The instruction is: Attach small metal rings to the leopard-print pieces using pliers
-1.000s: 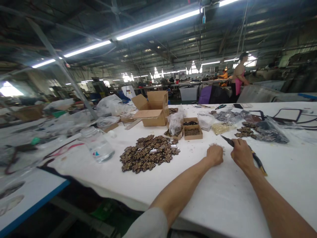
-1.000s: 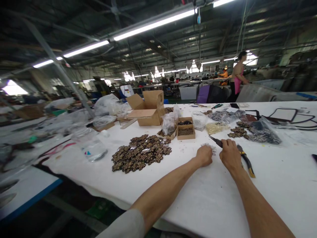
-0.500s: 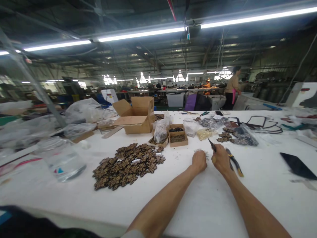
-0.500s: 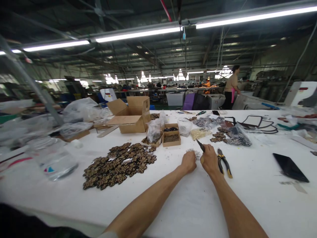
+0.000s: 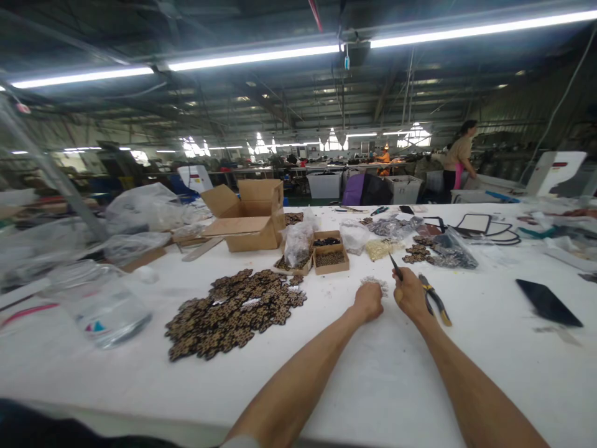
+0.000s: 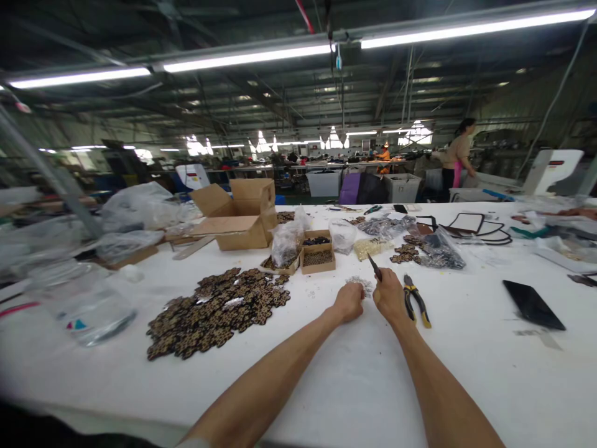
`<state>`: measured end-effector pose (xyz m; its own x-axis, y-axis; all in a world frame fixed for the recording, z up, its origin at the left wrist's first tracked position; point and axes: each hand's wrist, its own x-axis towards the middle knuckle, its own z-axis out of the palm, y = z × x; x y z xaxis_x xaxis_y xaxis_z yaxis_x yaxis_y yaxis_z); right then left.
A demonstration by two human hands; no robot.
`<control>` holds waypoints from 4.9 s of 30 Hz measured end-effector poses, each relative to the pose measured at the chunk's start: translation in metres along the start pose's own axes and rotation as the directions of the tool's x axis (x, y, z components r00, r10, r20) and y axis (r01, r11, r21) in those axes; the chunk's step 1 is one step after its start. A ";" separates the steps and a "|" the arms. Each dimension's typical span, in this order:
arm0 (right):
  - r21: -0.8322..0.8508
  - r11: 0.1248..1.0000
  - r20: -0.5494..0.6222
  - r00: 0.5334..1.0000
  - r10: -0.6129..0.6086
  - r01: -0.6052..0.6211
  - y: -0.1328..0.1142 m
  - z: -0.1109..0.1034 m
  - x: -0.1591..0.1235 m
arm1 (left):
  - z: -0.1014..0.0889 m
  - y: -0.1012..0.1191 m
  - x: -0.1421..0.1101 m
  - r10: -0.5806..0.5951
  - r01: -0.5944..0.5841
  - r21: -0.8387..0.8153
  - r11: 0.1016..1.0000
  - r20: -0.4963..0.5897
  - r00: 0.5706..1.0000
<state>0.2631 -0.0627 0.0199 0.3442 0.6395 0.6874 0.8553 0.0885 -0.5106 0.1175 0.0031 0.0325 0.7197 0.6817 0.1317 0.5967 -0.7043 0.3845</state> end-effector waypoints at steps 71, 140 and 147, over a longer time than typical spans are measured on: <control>0.364 0.219 0.929 0.335 -0.158 -0.905 -0.098 -0.007 -0.019 | -0.064 -0.080 0.003 -0.204 -0.188 -0.952 0.240 -0.239 0.949; 0.427 0.144 0.892 0.391 -0.227 -0.893 -0.107 0.000 -0.024 | -0.088 -0.075 -0.016 -0.056 -0.054 -0.994 0.095 -0.060 0.997; 0.442 0.153 0.887 0.407 -0.217 -0.884 -0.108 0.001 -0.027 | -0.087 -0.074 -0.015 -0.094 -0.049 -0.999 -0.020 -0.047 0.994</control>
<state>0.1612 -0.0885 0.0561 -0.3894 0.9185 -0.0679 -0.3446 -0.2137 -0.9141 0.0317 0.0625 0.0813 0.6432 0.7532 0.1375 -0.4014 0.1788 0.8983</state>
